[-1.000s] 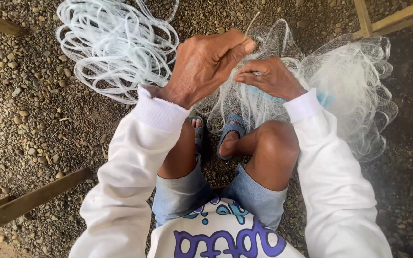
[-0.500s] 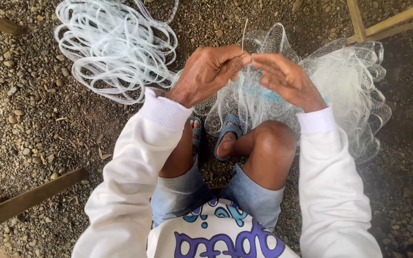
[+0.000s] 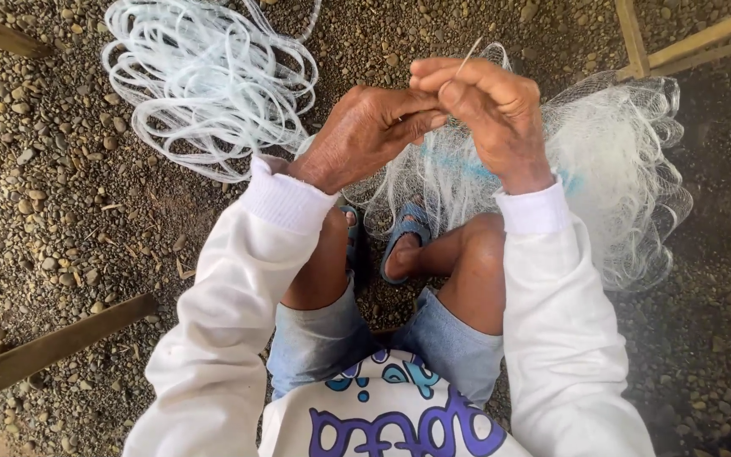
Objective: Repairing or assembling a fishing net by threading line through the mesh loops.
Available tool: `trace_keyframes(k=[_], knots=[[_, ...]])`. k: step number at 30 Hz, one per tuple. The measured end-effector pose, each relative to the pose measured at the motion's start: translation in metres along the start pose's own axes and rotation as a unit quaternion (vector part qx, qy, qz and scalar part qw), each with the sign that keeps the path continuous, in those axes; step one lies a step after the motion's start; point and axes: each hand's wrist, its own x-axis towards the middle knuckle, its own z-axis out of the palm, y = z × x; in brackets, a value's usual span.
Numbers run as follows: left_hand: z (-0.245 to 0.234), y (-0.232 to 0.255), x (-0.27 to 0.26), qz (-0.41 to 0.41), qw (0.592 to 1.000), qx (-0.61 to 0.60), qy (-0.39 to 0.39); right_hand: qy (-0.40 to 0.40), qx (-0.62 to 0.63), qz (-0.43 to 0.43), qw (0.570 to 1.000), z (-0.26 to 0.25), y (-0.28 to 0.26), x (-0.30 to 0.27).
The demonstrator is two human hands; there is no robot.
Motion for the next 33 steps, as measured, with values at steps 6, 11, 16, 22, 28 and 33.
trace_keyframes(k=[6,11,16,22,28,33], knots=[[-0.014,0.002,-0.012,-0.066,0.994,-0.084,-0.032,0.099,-0.025,-0.005,0.995,0.003,0.002,-0.002],[-0.013,-0.003,-0.019,-0.08,0.995,-0.053,-0.033,0.113,-0.069,0.004,0.991,0.009,0.009,-0.009],[-0.012,0.008,-0.016,-0.062,0.99,-0.129,-0.013,0.11,-0.092,0.046,0.989,0.018,0.027,-0.012],[-0.018,0.021,-0.015,-0.03,0.986,-0.159,-0.028,0.157,-0.148,0.055,0.975,0.034,0.031,-0.013],[-0.005,-0.001,-0.03,-0.082,0.976,-0.198,-0.024,0.17,0.023,0.112,0.979,0.021,0.03,-0.012],[-0.005,-0.024,-0.045,-0.098,0.922,-0.372,0.036,0.133,0.092,0.194,0.968,0.003,0.015,-0.015]])
